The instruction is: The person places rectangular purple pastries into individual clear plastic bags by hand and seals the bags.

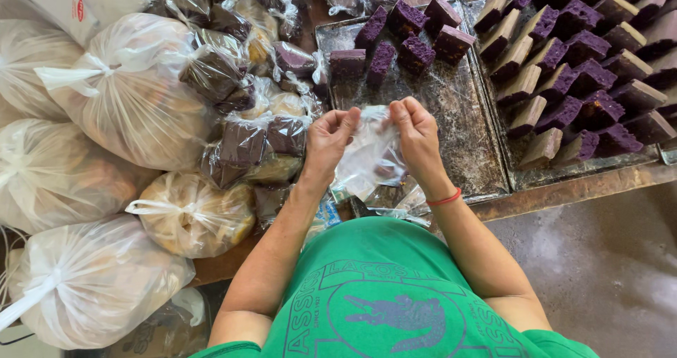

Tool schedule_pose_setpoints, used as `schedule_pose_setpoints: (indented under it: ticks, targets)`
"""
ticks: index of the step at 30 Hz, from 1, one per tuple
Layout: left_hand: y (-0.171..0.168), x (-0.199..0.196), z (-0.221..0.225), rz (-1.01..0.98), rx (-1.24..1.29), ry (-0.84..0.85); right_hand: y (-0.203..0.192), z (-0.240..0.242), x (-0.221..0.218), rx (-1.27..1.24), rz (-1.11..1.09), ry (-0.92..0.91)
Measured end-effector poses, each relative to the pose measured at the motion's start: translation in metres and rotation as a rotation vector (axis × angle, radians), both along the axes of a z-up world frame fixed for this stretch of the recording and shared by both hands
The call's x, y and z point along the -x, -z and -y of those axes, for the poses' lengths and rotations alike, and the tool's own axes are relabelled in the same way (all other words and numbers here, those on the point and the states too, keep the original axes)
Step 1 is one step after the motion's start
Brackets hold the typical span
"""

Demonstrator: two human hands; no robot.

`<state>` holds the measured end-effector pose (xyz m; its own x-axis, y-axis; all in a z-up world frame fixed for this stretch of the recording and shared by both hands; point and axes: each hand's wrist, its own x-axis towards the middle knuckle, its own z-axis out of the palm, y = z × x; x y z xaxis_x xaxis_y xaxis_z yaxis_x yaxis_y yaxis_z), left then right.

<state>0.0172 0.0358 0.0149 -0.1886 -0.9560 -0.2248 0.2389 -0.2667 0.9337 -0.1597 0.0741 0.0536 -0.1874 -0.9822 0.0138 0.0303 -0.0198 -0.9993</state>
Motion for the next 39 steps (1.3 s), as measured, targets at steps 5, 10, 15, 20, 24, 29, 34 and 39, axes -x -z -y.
schedule_pose_setpoints:
  ticks: [5, 10, 15, 20, 24, 29, 34, 39]
  targets:
    - [-0.034, -0.008, 0.002, 0.004, 0.246, -0.054, 0.000, 0.004, 0.011, 0.005, -0.058, -0.042]
    - [-0.030, 0.002, -0.003, 0.092, 0.105, 0.232, -0.006, 0.006, 0.008, 0.013, -0.054, -0.042]
    - [0.004, 0.001, -0.003, -0.033, 0.053, 0.138, -0.020, 0.001, -0.001, 0.359, -0.628, 0.085]
    - [-0.010, -0.025, -0.006, -0.456, -0.275, 0.301, -0.020, -0.003, -0.005, 0.441, -0.549, -0.220]
    - [-0.027, -0.051, -0.009, -0.530, -0.088, 0.232, 0.014, 0.014, -0.002, 0.116, -0.276, -0.201]
    - [-0.052, -0.066, 0.003, -0.661, 0.016, -0.106, 0.047, 0.051, -0.005, -0.032, -0.460, -0.103]
    - [-0.062, -0.066, -0.005, -0.031, 0.407, 0.109, 0.050, 0.130, -0.017, 0.443, -0.991, -0.104]
    - [-0.033, -0.056, 0.002, 0.618, 0.593, 0.566, 0.057, 0.171, -0.022, 0.466, -1.404, -0.167]
